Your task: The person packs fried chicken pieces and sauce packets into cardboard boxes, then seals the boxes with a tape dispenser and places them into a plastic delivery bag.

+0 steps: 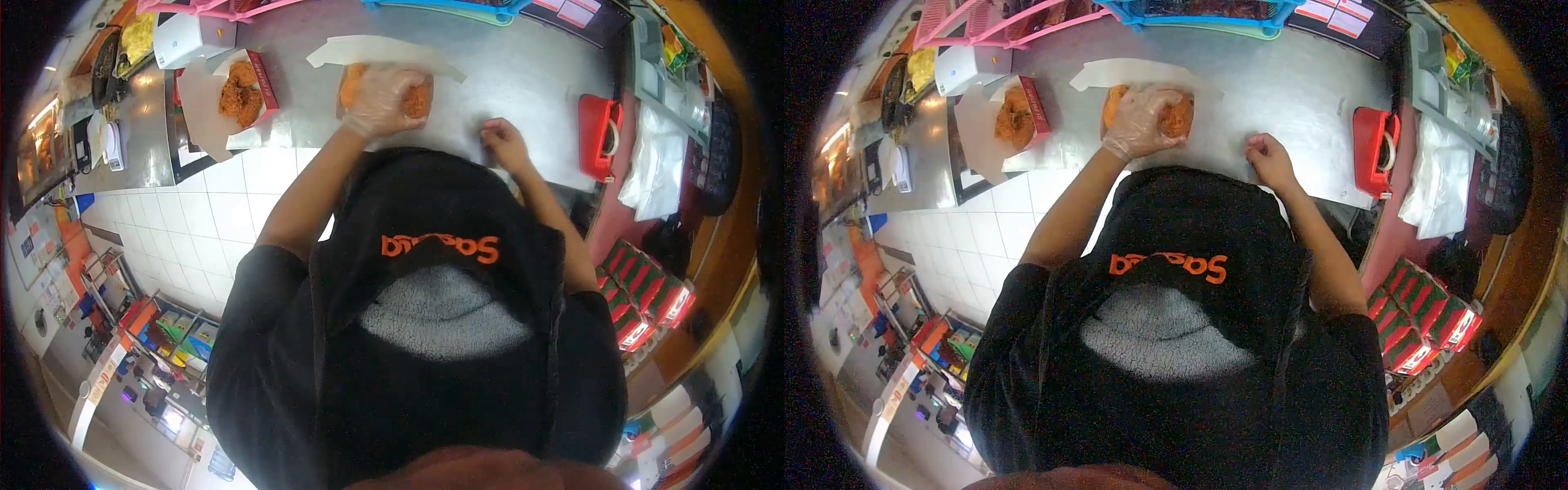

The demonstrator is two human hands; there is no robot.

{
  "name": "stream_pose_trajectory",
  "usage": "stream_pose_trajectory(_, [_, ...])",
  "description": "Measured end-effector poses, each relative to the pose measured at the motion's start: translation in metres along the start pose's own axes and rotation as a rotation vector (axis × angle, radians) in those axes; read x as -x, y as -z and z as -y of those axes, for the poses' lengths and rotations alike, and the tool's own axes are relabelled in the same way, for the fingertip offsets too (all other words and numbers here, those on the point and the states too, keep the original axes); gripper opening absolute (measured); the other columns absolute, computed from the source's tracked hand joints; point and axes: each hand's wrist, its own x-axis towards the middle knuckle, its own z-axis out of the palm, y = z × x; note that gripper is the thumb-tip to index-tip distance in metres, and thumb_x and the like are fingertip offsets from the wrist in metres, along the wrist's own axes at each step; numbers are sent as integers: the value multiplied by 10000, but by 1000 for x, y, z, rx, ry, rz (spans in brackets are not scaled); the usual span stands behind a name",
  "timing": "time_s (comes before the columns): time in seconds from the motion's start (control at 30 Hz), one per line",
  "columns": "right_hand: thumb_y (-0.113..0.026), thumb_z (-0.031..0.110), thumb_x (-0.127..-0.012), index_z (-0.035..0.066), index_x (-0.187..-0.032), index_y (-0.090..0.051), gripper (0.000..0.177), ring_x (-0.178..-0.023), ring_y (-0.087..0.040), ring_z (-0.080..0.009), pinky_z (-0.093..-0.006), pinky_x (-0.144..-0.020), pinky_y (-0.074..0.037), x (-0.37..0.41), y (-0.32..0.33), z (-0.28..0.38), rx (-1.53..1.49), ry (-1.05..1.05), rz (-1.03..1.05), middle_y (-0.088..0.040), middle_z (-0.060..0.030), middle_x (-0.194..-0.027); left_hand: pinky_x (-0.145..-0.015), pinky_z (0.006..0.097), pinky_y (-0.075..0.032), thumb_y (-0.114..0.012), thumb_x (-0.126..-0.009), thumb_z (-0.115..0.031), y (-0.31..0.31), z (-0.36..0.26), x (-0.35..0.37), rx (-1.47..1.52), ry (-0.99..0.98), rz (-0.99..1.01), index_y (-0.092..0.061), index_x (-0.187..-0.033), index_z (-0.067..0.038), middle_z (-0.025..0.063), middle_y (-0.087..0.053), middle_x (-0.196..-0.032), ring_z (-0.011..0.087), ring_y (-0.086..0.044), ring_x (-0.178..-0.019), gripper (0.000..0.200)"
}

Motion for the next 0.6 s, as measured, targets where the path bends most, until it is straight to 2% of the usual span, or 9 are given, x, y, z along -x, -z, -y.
stream_pose_trajectory(0.07, [-627,118,-859,12,-1029,-581,205,-768,-577,-123,-264,-705,-472,-2,3,-7,5,8,-11,-623,-43,-864,-1073,463,-298,-705,-741,-482,-11,4,4,5,-51,-54,-577,-1178,-137,110,-453,-1377,326,-440,-1261,571])
stream_pose_trajectory(0.13, [-627,119,-859,12,-1025,-584,202,-774,-581,-124,-265,-709,-473,-3,6,-8,14,20,-20,-628,-44,-870,-1125,470,-222,-648,-799,-518,-25,3,8,-350,34,9,-522,-1281,-136,121,-341,-1489,322,-308,-1373,627])
stream_pose_trajectory(0.27, [-630,129,-865,15,-1030,-586,205,-772,-579,-126,-266,-707,-471,-1,10,-8,61,3,-55,-632,-46,-865,-1148,481,-173,-607,-848,-487,-6,-16,13,-319,163,117,-484,-1335,-118,123,-272,-1529,305,-221,-1418,623])
stream_pose_trajectory(0.37, [-632,131,-869,15,-1041,-582,214,-773,-580,-127,-268,-709,-472,2,11,-6,82,-7,-54,-634,-51,-867,-1140,479,-203,-607,-871,-397,12,-25,21,-209,206,115,-503,-1311,-102,142,-358,-1472,312,-268,-1395,540])
stream_pose_trajectory(0.43, [-634,132,-869,14,-1045,-581,218,-772,-579,-128,-271,-709,-472,2,11,-4,106,-3,-59,-636,-55,-868,-1076,485,-308,-625,-853,-296,19,-15,28,-377,301,-22,-526,-1288,-103,171,-454,-1362,322,-394,-1302,486])
stream_pose_trajectory(0.47, [-638,132,-867,16,-1048,-582,223,-770,-579,-128,-274,-706,-471,2,10,-4,82,17,-55,-636,-55,-865,-1076,485,-308,-625,-853,-296,24,-10,32,-380,299,-20,-526,-1288,-103,171,-454,-1362,322,-394,-1302,486])
stream_pose_trajectory(0.53, [-642,133,-865,17,-1051,-583,227,-767,-578,-129,-277,-703,-470,4,8,-6,55,32,-54,-636,-56,-862,-976,474,-403,-640,-818,-227,46,-12,34,-303,373,-205,-560,-1237,-104,175,-549,-1196,324,-509,-1156,444])
stream_pose_trajectory(0.57, [-644,134,-862,20,-1051,-585,228,-768,-575,-130,-279,-701,-468,3,7,-6,49,42,-52,-632,-55,-859,-923,463,-432,-648,-798,-232,42,-4,28,-312,338,-105,-567,-1221,-95,151,-603,-1096,311,-571,-1031,452])
stream_pose_trajectory(0.6, [-647,136,-860,24,-1052,-588,229,-770,-572,-131,-281,-700,-465,2,5,-6,45,53,-49,-627,-54,-855,-923,463,-432,-648,-798,-232,39,-5,21,-312,336,-101,-567,-1221,-95,151,-603,-1096,311,-571,-1031,452])
